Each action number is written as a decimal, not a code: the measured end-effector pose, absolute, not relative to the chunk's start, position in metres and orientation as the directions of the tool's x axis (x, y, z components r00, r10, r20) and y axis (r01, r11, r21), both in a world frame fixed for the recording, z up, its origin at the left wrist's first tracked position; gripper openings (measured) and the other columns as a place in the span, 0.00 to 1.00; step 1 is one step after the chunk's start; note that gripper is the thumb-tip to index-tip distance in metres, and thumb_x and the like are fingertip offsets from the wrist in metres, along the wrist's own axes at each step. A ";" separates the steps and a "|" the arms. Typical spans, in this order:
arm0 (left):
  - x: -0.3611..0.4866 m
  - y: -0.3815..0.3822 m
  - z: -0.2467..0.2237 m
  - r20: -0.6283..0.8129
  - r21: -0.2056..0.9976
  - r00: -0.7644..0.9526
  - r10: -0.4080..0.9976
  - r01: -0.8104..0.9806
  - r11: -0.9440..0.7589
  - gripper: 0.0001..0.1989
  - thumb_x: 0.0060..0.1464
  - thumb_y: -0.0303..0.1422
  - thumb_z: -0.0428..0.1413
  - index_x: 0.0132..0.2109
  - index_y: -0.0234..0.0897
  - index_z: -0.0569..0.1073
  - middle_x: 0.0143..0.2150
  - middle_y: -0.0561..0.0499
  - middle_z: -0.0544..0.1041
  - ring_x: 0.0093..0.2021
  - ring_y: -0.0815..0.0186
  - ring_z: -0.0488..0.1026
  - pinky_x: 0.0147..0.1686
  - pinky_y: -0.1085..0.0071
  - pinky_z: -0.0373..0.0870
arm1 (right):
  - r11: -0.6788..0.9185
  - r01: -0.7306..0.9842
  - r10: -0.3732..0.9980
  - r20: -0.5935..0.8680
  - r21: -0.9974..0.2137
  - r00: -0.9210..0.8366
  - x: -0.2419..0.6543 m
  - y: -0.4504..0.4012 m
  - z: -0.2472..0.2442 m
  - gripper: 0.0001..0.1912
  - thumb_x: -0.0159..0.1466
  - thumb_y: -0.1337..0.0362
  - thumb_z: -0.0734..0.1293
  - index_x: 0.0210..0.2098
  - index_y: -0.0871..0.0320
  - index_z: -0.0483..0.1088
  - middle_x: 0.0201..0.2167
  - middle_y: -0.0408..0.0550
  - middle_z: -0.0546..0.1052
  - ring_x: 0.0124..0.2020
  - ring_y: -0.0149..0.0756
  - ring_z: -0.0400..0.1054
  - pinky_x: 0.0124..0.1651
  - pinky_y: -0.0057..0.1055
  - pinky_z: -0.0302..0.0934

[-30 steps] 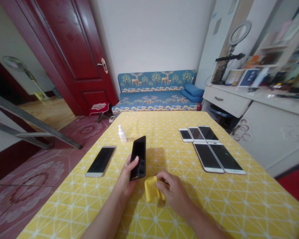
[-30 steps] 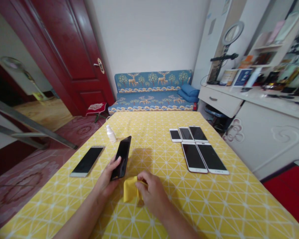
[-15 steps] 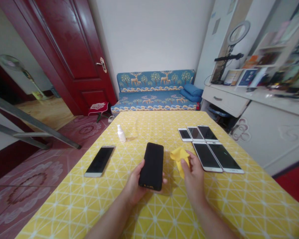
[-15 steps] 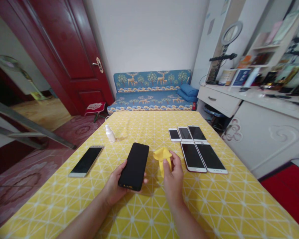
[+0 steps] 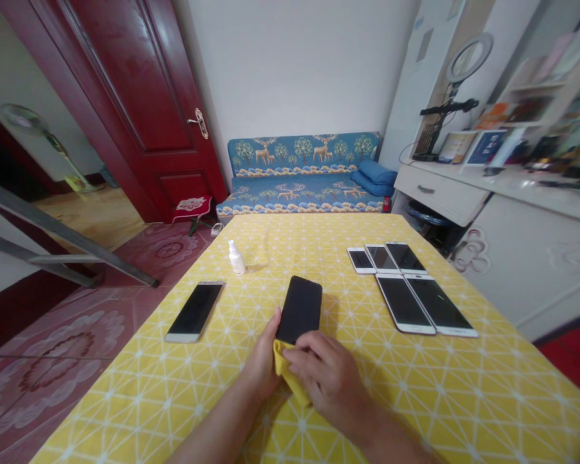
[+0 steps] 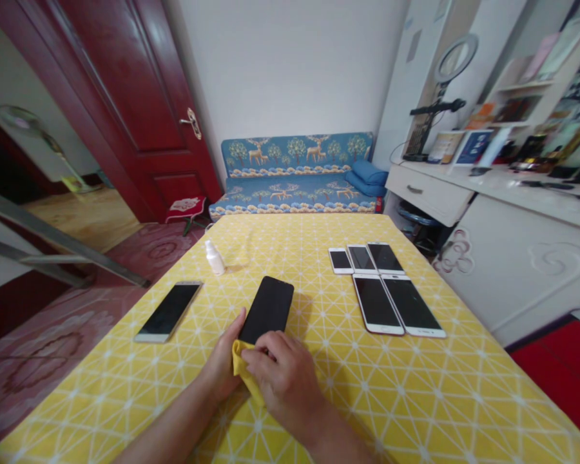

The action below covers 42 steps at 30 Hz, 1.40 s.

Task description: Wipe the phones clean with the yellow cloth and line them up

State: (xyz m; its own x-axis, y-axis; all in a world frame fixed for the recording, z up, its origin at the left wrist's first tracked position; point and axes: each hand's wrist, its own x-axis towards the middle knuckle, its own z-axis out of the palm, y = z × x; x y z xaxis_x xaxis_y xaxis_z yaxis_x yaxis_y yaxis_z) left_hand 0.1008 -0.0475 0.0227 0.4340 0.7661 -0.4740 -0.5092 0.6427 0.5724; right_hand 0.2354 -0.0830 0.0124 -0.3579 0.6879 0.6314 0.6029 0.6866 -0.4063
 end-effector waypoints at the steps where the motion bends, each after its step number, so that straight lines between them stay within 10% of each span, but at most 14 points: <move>1: 0.102 -0.047 0.021 -0.460 0.582 0.414 0.785 -0.527 0.619 0.27 0.57 0.51 0.48 0.30 0.30 0.74 0.21 0.44 0.76 0.22 0.63 0.73 0.24 0.71 0.68 | 0.672 0.618 0.694 0.638 -0.409 -0.332 0.238 -0.080 0.010 0.12 0.65 0.71 0.61 0.43 0.55 0.73 0.32 0.48 0.73 0.32 0.34 0.67 0.33 0.30 0.62; 12: 0.108 -0.058 0.016 -0.367 0.733 0.610 0.702 -0.275 0.622 0.32 0.59 0.52 0.43 0.47 0.25 0.74 0.37 0.35 0.79 0.28 0.60 0.76 0.27 0.67 0.70 | 0.367 0.679 0.699 0.670 -0.635 0.249 0.287 -0.037 -0.003 0.11 0.65 0.69 0.60 0.44 0.59 0.70 0.34 0.48 0.72 0.36 0.37 0.68 0.39 0.33 0.65; 18: 0.113 -0.064 0.013 -0.400 0.757 0.607 0.686 -0.203 0.621 0.40 0.56 0.59 0.39 0.40 0.25 0.76 0.27 0.39 0.78 0.23 0.63 0.74 0.26 0.70 0.69 | 0.517 0.681 0.705 0.709 -0.518 0.004 0.263 -0.059 0.016 0.19 0.66 0.66 0.61 0.56 0.56 0.65 0.42 0.51 0.70 0.43 0.39 0.66 0.44 0.36 0.62; 23: 0.110 -0.061 0.013 -0.326 0.762 0.491 0.808 -0.368 0.532 0.39 0.53 0.61 0.40 0.42 0.29 0.76 0.32 0.41 0.79 0.37 0.60 0.77 0.40 0.68 0.71 | 0.625 0.663 0.694 0.681 -0.411 -0.232 0.233 -0.080 0.016 0.09 0.64 0.64 0.64 0.43 0.58 0.69 0.34 0.49 0.72 0.37 0.40 0.66 0.39 0.37 0.59; 29: 0.104 -0.057 0.000 -0.324 0.806 0.516 0.793 -0.287 0.517 0.43 0.50 0.64 0.38 0.45 0.28 0.75 0.36 0.40 0.79 0.44 0.58 0.75 0.47 0.66 0.69 | 0.665 0.667 0.612 0.757 -0.337 -0.227 0.232 -0.074 0.008 0.07 0.65 0.71 0.60 0.41 0.59 0.68 0.32 0.49 0.73 0.34 0.38 0.66 0.37 0.36 0.59; 35: 0.109 -0.061 0.001 -0.251 0.867 0.640 0.727 -0.185 0.463 0.38 0.55 0.59 0.38 0.59 0.35 0.65 0.37 0.39 0.79 0.29 0.61 0.76 0.31 0.67 0.69 | 0.490 0.731 0.656 0.753 -0.476 0.051 0.270 -0.044 0.008 0.18 0.67 0.70 0.59 0.56 0.56 0.66 0.37 0.50 0.72 0.38 0.39 0.66 0.41 0.36 0.61; 42: 0.116 -0.059 0.012 -0.265 0.773 0.533 0.804 -0.381 0.507 0.40 0.53 0.61 0.37 0.44 0.29 0.75 0.28 0.41 0.78 0.25 0.62 0.75 0.29 0.69 0.69 | 0.539 0.715 0.694 0.716 -0.446 -0.077 0.263 -0.054 0.000 0.24 0.66 0.74 0.55 0.60 0.54 0.63 0.36 0.49 0.71 0.37 0.38 0.65 0.39 0.36 0.60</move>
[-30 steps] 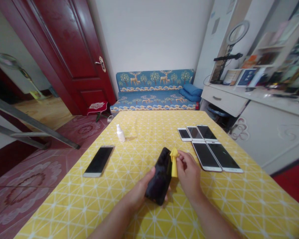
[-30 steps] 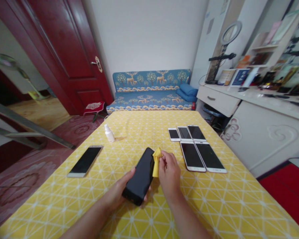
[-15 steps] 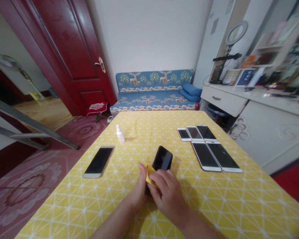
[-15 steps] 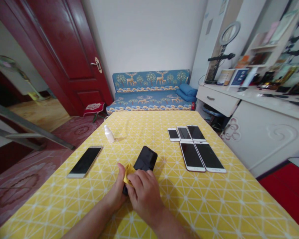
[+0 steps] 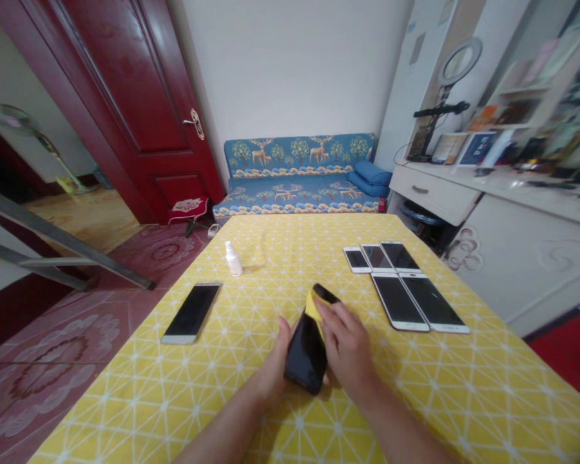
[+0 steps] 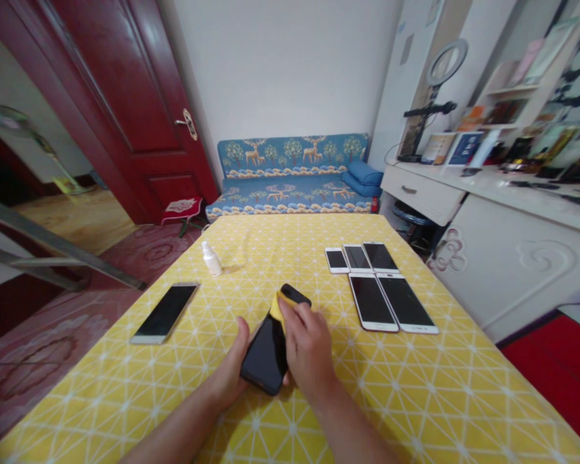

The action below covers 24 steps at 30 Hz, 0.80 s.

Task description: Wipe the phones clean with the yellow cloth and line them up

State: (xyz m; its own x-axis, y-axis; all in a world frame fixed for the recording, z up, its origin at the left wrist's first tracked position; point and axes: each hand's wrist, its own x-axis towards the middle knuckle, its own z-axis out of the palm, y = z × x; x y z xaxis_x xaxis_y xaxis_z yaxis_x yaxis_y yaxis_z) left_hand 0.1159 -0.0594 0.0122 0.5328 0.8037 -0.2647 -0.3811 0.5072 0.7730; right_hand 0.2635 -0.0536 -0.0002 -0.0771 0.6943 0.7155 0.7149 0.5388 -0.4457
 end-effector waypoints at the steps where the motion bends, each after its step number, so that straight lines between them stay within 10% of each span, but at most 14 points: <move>1: 0.115 -0.059 0.015 -0.267 0.752 0.489 0.830 -0.434 0.497 0.39 0.54 0.61 0.38 0.41 0.28 0.75 0.26 0.42 0.77 0.24 0.63 0.74 0.29 0.69 0.69 | 0.585 0.696 0.693 0.703 -0.416 -0.162 0.256 -0.061 0.001 0.24 0.65 0.74 0.55 0.59 0.54 0.64 0.35 0.49 0.71 0.36 0.38 0.65 0.38 0.35 0.59; 8: 0.105 -0.052 0.022 -0.322 0.617 0.415 0.851 -0.589 0.521 0.38 0.52 0.62 0.41 0.27 0.29 0.74 0.20 0.44 0.74 0.23 0.63 0.73 0.27 0.70 0.69 | 0.725 0.620 0.639 0.628 -0.298 -0.445 0.232 -0.086 0.014 0.18 0.64 0.71 0.58 0.51 0.60 0.70 0.29 0.47 0.72 0.31 0.37 0.63 0.34 0.35 0.52; 24: 0.100 -0.063 0.009 -0.308 0.818 0.687 0.658 -0.162 0.552 0.29 0.59 0.51 0.45 0.52 0.30 0.69 0.37 0.36 0.79 0.28 0.61 0.78 0.26 0.71 0.71 | 0.396 0.840 0.663 0.749 -0.372 0.019 0.301 -0.044 0.016 0.18 0.63 0.70 0.59 0.48 0.56 0.74 0.27 0.46 0.74 0.32 0.37 0.67 0.37 0.34 0.57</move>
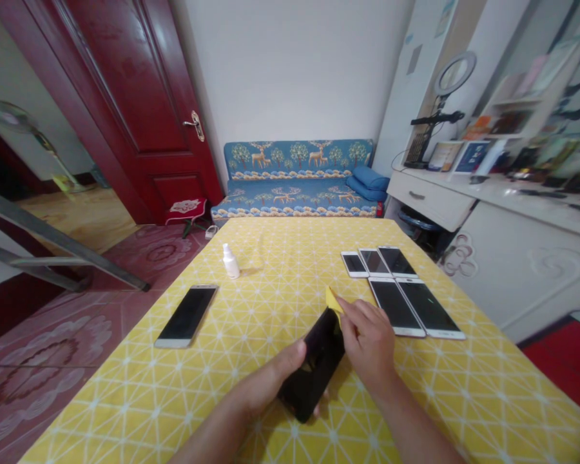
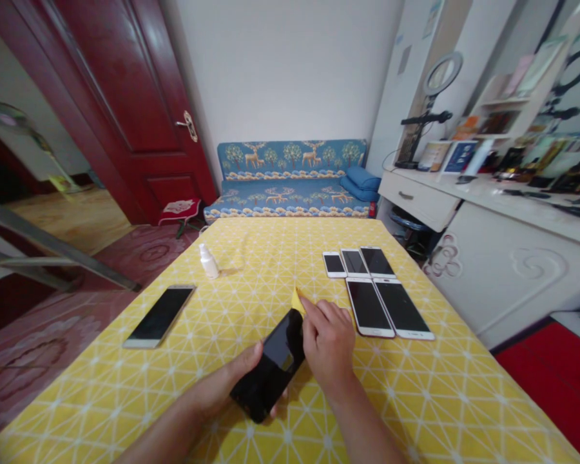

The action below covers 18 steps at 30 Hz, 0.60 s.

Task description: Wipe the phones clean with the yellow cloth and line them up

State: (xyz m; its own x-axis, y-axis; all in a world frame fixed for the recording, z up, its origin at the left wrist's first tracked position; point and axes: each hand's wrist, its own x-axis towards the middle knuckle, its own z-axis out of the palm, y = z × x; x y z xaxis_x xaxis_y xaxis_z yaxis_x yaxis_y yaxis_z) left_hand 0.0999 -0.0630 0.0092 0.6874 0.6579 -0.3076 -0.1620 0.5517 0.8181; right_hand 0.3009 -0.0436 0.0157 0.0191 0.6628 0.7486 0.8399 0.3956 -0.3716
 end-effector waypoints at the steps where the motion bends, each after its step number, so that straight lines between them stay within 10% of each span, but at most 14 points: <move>1: 0.099 -0.063 0.009 -0.290 0.821 0.710 0.642 -0.160 0.547 0.27 0.59 0.50 0.46 0.53 0.31 0.69 0.36 0.37 0.79 0.28 0.61 0.78 0.26 0.70 0.71 | 0.389 0.821 0.686 0.726 -0.419 0.045 0.304 -0.044 0.017 0.17 0.63 0.70 0.59 0.45 0.55 0.76 0.28 0.47 0.75 0.33 0.38 0.69 0.38 0.35 0.58; 8: 0.096 -0.058 0.012 -0.317 0.763 0.693 0.647 -0.219 0.608 0.33 0.60 0.51 0.42 0.46 0.21 0.74 0.37 0.31 0.79 0.29 0.58 0.78 0.27 0.68 0.72 | 0.265 0.296 0.849 0.367 -0.918 0.380 0.311 -0.038 0.007 0.10 0.58 0.61 0.65 0.34 0.58 0.78 0.33 0.48 0.81 0.36 0.43 0.74 0.39 0.37 0.67; 18: 0.107 -0.051 0.022 -0.328 0.702 0.394 0.859 -0.507 0.501 0.24 0.57 0.45 0.52 0.49 0.27 0.73 0.38 0.38 0.80 0.31 0.57 0.79 0.33 0.65 0.73 | 0.462 0.350 0.840 0.529 -0.815 0.124 0.264 -0.058 0.005 0.11 0.62 0.67 0.61 0.42 0.55 0.72 0.39 0.48 0.78 0.36 0.37 0.72 0.36 0.31 0.66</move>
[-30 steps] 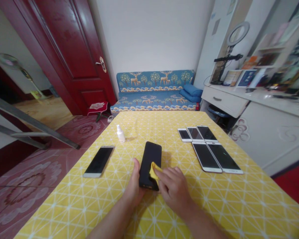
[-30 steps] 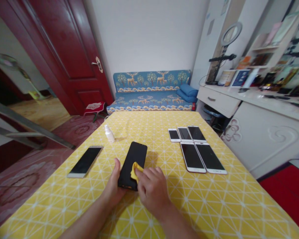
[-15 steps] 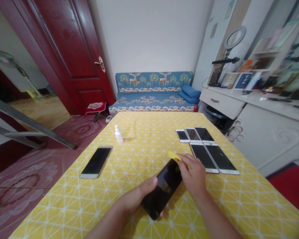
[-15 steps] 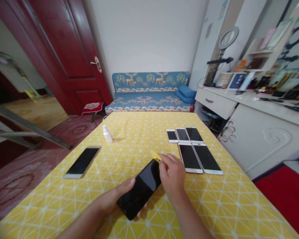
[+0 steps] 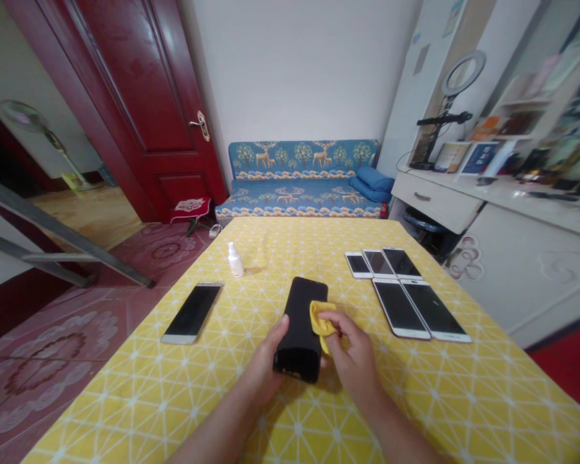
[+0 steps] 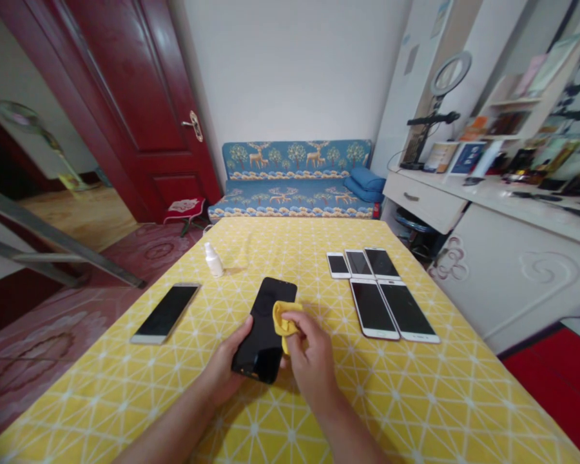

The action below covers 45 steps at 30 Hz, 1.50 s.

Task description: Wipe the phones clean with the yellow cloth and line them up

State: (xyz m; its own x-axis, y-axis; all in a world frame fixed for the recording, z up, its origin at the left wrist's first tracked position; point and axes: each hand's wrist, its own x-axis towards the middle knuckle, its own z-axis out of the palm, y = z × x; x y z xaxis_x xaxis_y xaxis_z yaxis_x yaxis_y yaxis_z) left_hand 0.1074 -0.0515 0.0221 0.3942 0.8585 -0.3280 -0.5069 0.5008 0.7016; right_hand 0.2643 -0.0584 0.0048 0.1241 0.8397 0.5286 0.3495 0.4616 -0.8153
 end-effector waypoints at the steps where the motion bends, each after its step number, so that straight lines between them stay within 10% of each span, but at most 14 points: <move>1: 0.108 -0.050 0.021 -0.336 0.701 0.323 0.885 -0.542 0.464 0.21 0.56 0.42 0.54 0.49 0.28 0.73 0.37 0.40 0.81 0.32 0.59 0.78 0.34 0.66 0.72 | 0.493 0.397 0.825 0.561 -0.774 0.068 0.260 -0.062 0.006 0.11 0.62 0.69 0.61 0.41 0.55 0.72 0.37 0.47 0.77 0.36 0.37 0.72 0.36 0.31 0.65; 8: 0.105 -0.040 0.011 -0.280 0.689 0.130 0.951 -0.662 0.294 0.12 0.51 0.38 0.60 0.38 0.33 0.74 0.29 0.51 0.77 0.27 0.67 0.73 0.29 0.72 0.69 | 0.685 0.459 0.703 0.678 -0.565 -0.214 0.247 -0.084 0.015 0.14 0.59 0.74 0.58 0.40 0.54 0.69 0.32 0.45 0.75 0.34 0.36 0.69 0.39 0.35 0.63; 16: 0.107 -0.049 0.023 -0.213 0.754 0.370 0.904 -0.527 0.393 0.23 0.52 0.33 0.60 0.56 0.39 0.70 0.49 0.46 0.77 0.41 0.65 0.75 0.38 0.74 0.68 | 0.722 0.446 0.636 0.761 -0.528 -0.130 0.249 -0.079 0.008 0.12 0.67 0.67 0.59 0.49 0.53 0.67 0.38 0.48 0.76 0.41 0.37 0.71 0.43 0.33 0.68; 20: 0.112 -0.058 0.016 -0.264 0.777 0.408 0.874 -0.447 0.443 0.15 0.54 0.38 0.56 0.46 0.35 0.76 0.41 0.47 0.79 0.40 0.63 0.74 0.35 0.74 0.68 | 0.737 0.472 0.618 0.765 -0.483 -0.182 0.247 -0.079 0.009 0.20 0.68 0.68 0.58 0.59 0.53 0.62 0.44 0.52 0.74 0.44 0.38 0.70 0.45 0.35 0.68; 29: 0.117 -0.062 0.017 -0.206 0.534 0.568 0.797 -0.617 0.578 0.15 0.53 0.41 0.57 0.34 0.30 0.76 0.31 0.47 0.77 0.35 0.65 0.74 0.40 0.71 0.69 | 0.651 0.731 0.555 0.784 -0.202 -0.278 0.245 -0.074 0.020 0.20 0.66 0.70 0.58 0.57 0.58 0.65 0.29 0.47 0.72 0.31 0.38 0.62 0.36 0.37 0.55; 35: 0.111 -0.064 0.009 -0.264 0.651 0.685 0.679 -0.393 0.650 0.17 0.44 0.34 0.60 0.39 0.23 0.77 0.32 0.42 0.78 0.29 0.61 0.74 0.34 0.64 0.71 | 0.337 0.920 0.636 0.769 -0.201 -0.064 0.279 -0.051 0.020 0.20 0.65 0.72 0.58 0.55 0.57 0.68 0.29 0.46 0.72 0.34 0.38 0.62 0.36 0.37 0.50; 45: 0.101 -0.045 0.009 -0.086 0.319 0.597 0.798 -0.742 0.589 0.18 0.51 0.28 0.49 0.46 0.25 0.75 0.43 0.40 0.80 0.46 0.57 0.75 0.56 0.59 0.62 | 0.454 0.849 0.697 0.701 -0.268 -0.151 0.262 -0.060 0.010 0.19 0.61 0.75 0.58 0.49 0.60 0.72 0.29 0.47 0.74 0.33 0.37 0.63 0.37 0.35 0.51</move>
